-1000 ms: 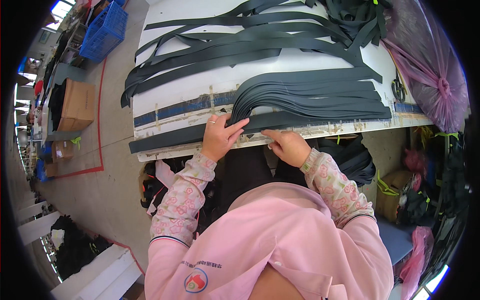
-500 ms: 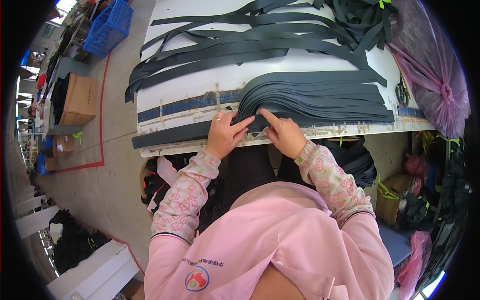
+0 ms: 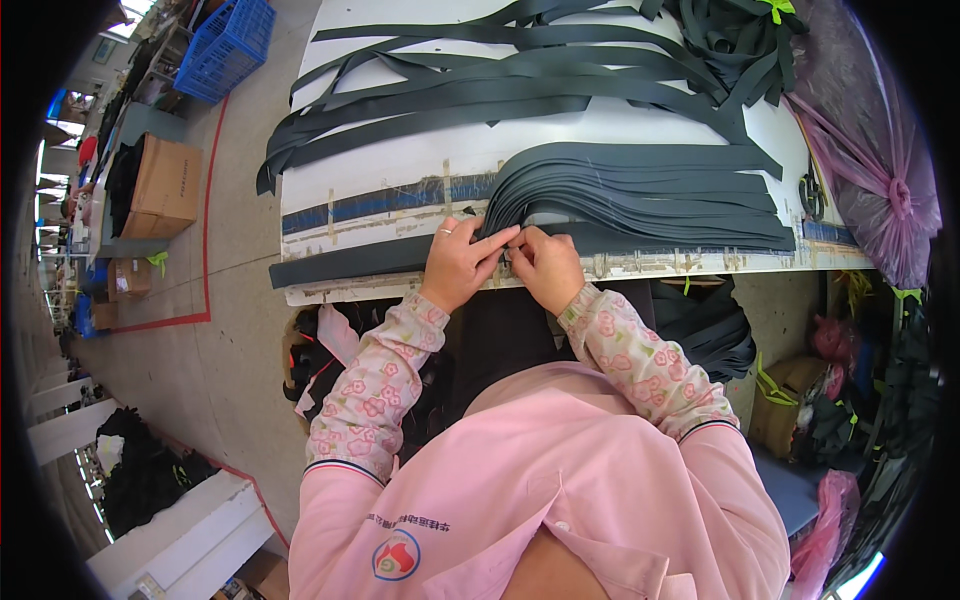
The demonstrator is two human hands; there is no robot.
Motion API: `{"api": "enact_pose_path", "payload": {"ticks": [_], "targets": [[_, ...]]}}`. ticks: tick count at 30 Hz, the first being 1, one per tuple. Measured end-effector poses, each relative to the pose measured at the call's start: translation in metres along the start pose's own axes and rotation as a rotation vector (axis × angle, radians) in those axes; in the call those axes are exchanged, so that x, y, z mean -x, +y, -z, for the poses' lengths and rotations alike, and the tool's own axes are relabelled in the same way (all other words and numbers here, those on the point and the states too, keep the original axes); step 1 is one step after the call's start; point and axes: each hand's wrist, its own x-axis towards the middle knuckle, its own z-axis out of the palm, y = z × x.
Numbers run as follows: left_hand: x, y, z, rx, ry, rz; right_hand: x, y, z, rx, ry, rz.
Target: Gathering, counting, aligning, and stacking uniform rubber or plastic strips on a workbench for production assembly.
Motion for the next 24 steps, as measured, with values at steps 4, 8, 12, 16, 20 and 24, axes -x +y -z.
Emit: {"api": "enact_pose_path", "payload": {"ticks": [4, 8, 12, 16, 20, 24], "targets": [[-0.001, 0.0, -0.001, -0.006, 0.008, -0.01, 0.0, 0.002, -0.005, -0.007, 0.02, -0.028], [-0.001, 0.001, -0.001, 0.005, 0.01, -0.001, -0.001, 0.004, -0.009, 0.072, 0.039, -0.003], [0.002, -0.002, -0.003, 0.001, 0.02, 0.004, -0.005, 0.006, 0.001, -0.067, -0.099, -0.052], [0.007, -0.008, -0.005, 0.069, -0.006, 0.023, 0.002, 0.022, 0.046, -0.215, -0.075, -0.205], [-0.001, 0.001, 0.002, 0.016, -0.077, 0.004, 0.018, 0.055, 0.117, -0.181, 0.007, -0.216], [0.0, 0.0, 0.0, -0.024, -0.06, -0.008, 0.029, 0.083, 0.144, -0.029, 0.072, -0.193]]}}
